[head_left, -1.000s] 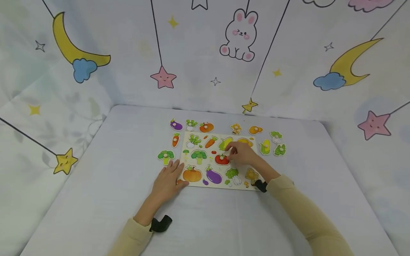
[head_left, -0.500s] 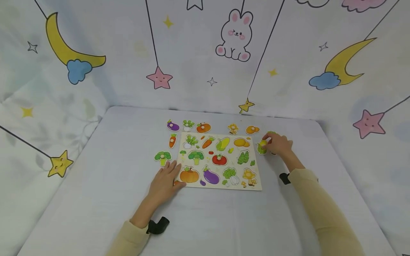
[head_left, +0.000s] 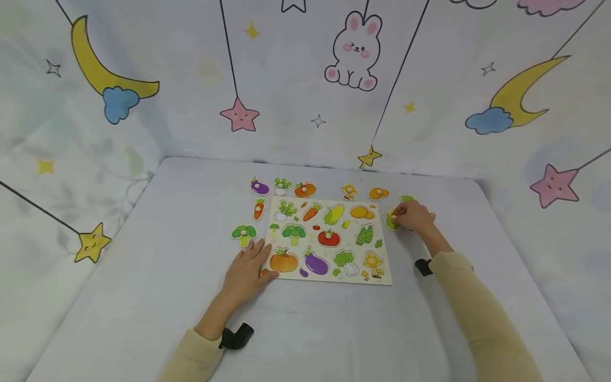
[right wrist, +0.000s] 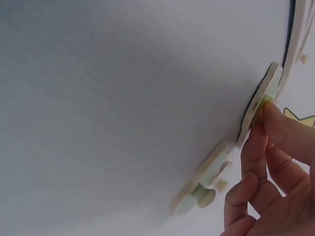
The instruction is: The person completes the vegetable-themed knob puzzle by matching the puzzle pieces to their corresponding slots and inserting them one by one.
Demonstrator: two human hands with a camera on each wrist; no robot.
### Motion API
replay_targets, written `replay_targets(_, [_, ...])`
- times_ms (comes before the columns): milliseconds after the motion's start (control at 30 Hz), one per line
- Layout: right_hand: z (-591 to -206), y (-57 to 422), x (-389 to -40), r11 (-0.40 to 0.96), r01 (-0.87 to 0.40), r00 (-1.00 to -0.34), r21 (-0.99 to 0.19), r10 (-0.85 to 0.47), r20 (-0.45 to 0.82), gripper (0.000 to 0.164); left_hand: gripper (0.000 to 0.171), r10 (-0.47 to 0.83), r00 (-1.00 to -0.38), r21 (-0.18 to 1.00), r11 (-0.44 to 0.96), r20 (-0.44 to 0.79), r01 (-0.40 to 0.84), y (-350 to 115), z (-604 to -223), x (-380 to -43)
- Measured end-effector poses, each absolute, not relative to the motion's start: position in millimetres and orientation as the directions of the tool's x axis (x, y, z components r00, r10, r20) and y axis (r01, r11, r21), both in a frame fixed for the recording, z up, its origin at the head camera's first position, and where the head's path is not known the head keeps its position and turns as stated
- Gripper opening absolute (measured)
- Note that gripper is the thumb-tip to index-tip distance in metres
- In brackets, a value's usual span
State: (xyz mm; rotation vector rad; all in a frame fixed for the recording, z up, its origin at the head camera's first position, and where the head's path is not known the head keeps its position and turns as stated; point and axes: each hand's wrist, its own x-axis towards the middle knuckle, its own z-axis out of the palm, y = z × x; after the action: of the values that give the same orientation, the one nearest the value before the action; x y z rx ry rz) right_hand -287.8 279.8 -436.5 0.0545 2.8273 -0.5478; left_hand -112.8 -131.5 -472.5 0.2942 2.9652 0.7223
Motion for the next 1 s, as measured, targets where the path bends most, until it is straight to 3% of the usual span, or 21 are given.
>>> replay_targets(333, [-421,239,-290,0.869,0.052,-0.98,-0.492,-0.05,-0.191,0.024,0.071,0.199,-0.98,0.468,0.869,-0.027,0.163,-131,-468,-112])
replay_targets(633, [-427,174,-290,0.876,-0.05,-0.957,-0.479,-0.179,-0.227,0.019,0.07,0.193,-0.981,0.475,0.866,-0.031,0.155,-130,-470,-112])
replay_targets(1000, [-436,139,-290,0.892,-0.05,-0.957,-0.449,-0.172,-0.235,0.014,0.068,0.188,-0.982,0.477,0.864,-0.016,0.158,-130,-471,-110])
